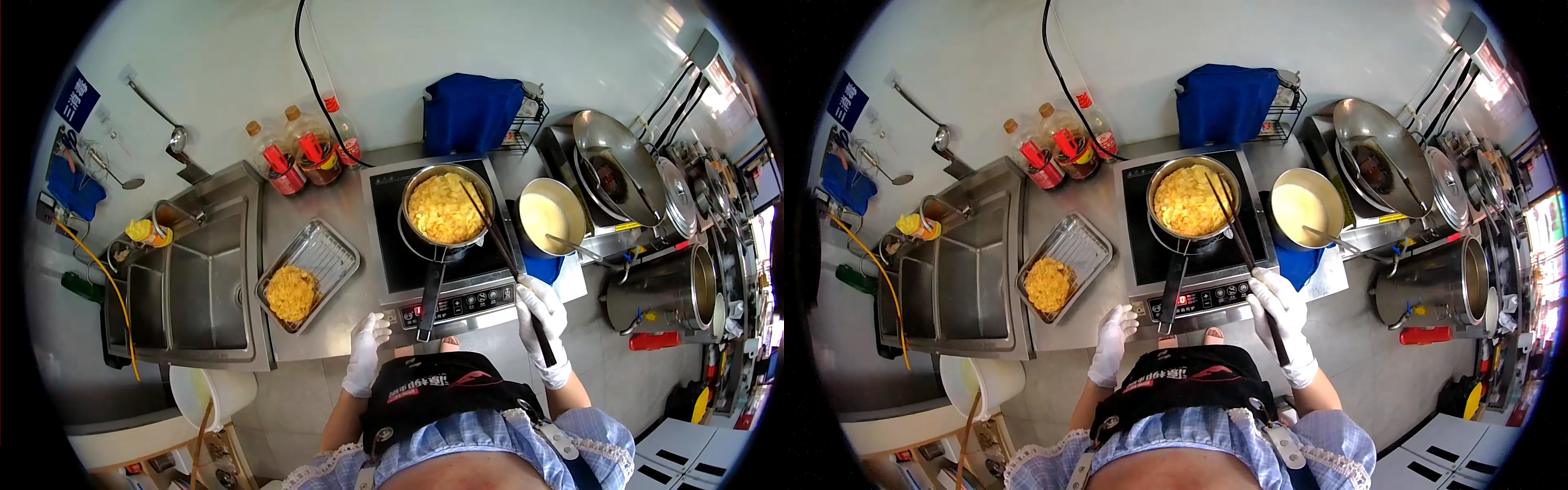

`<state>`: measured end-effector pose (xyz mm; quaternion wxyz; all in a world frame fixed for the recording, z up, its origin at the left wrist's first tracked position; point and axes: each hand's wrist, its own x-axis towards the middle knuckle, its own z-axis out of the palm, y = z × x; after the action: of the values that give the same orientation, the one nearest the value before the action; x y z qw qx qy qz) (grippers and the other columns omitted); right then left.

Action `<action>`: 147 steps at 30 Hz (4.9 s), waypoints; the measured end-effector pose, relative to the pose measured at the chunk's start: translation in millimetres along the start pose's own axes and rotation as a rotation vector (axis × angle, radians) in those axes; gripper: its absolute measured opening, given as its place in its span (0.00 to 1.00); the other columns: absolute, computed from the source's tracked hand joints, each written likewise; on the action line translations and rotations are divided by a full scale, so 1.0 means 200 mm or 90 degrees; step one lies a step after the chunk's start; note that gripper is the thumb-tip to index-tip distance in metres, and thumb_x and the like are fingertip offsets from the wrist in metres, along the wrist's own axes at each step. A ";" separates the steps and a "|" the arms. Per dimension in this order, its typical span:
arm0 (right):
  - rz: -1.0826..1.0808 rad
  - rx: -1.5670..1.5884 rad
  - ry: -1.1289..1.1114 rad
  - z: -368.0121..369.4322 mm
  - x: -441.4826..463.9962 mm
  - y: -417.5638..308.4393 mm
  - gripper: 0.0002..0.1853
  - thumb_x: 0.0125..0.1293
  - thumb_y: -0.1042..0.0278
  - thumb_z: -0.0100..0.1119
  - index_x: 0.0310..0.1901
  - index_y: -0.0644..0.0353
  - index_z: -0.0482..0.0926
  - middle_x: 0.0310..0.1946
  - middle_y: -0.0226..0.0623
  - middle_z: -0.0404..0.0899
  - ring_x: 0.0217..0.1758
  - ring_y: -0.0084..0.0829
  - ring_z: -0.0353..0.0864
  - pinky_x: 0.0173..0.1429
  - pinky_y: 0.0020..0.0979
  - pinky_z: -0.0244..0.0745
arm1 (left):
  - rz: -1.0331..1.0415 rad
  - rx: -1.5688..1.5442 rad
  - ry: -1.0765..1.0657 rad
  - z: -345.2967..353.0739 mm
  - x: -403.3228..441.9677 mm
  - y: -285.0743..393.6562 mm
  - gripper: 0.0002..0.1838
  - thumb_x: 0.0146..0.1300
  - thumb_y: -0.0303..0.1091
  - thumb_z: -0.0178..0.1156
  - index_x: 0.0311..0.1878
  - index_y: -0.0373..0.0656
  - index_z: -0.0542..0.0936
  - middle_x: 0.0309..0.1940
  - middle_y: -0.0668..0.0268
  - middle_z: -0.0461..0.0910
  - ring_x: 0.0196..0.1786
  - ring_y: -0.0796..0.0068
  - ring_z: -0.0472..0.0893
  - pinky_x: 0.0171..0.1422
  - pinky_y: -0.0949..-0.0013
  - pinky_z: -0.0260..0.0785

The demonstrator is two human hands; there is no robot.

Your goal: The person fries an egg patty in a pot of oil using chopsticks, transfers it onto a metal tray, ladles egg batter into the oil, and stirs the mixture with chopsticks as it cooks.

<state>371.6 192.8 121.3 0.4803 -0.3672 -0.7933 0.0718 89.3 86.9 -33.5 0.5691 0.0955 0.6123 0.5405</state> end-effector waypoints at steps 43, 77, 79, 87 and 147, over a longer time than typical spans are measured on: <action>0.549 0.439 0.224 -0.27 0.13 0.10 0.12 0.65 0.62 0.55 0.41 0.64 0.77 0.39 0.39 0.77 0.43 0.29 0.78 0.49 0.32 0.78 | -0.128 0.021 -0.299 0.51 -0.02 0.24 0.12 0.66 0.41 0.53 0.40 0.41 0.74 0.24 0.71 0.75 0.21 0.83 0.73 0.25 0.79 0.68; 0.597 0.274 0.161 -0.46 0.48 -0.10 0.10 0.64 0.68 0.55 0.37 0.68 0.76 0.33 0.39 0.79 0.35 0.30 0.81 0.37 0.25 0.80 | -0.044 0.036 -0.273 0.53 -0.03 0.13 0.08 0.64 0.35 0.55 0.33 0.41 0.75 0.15 0.73 0.70 0.13 0.84 0.66 0.16 0.79 0.58; 0.609 0.259 0.158 -0.45 0.52 -0.13 0.10 0.64 0.68 0.55 0.37 0.68 0.76 0.33 0.39 0.79 0.34 0.30 0.81 0.37 0.25 0.80 | -0.017 0.054 -0.285 0.52 -0.01 0.08 0.09 0.65 0.37 0.54 0.34 0.40 0.74 0.17 0.72 0.70 0.12 0.82 0.67 0.14 0.78 0.56; 0.622 0.193 0.121 -0.44 0.60 -0.14 0.10 0.64 0.68 0.54 0.33 0.68 0.76 0.29 0.40 0.78 0.33 0.30 0.81 0.36 0.26 0.81 | 0.033 0.039 -0.277 0.51 0.02 -0.05 0.08 0.65 0.33 0.54 0.32 0.40 0.73 0.15 0.72 0.70 0.12 0.82 0.66 0.16 0.78 0.56; 0.520 0.538 0.488 0.26 -0.05 0.23 0.17 0.65 0.60 0.55 0.46 0.67 0.72 0.37 0.41 0.77 0.31 0.30 0.79 0.36 0.30 0.79 | -0.048 0.041 -0.292 0.59 -0.01 0.13 0.08 0.66 0.36 0.53 0.35 0.41 0.74 0.19 0.72 0.71 0.14 0.81 0.68 0.17 0.78 0.59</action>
<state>356.0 231.5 65.3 0.7624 -0.4171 -0.2709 0.4140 171.9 160.9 15.5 0.7098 0.2112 0.4866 0.4634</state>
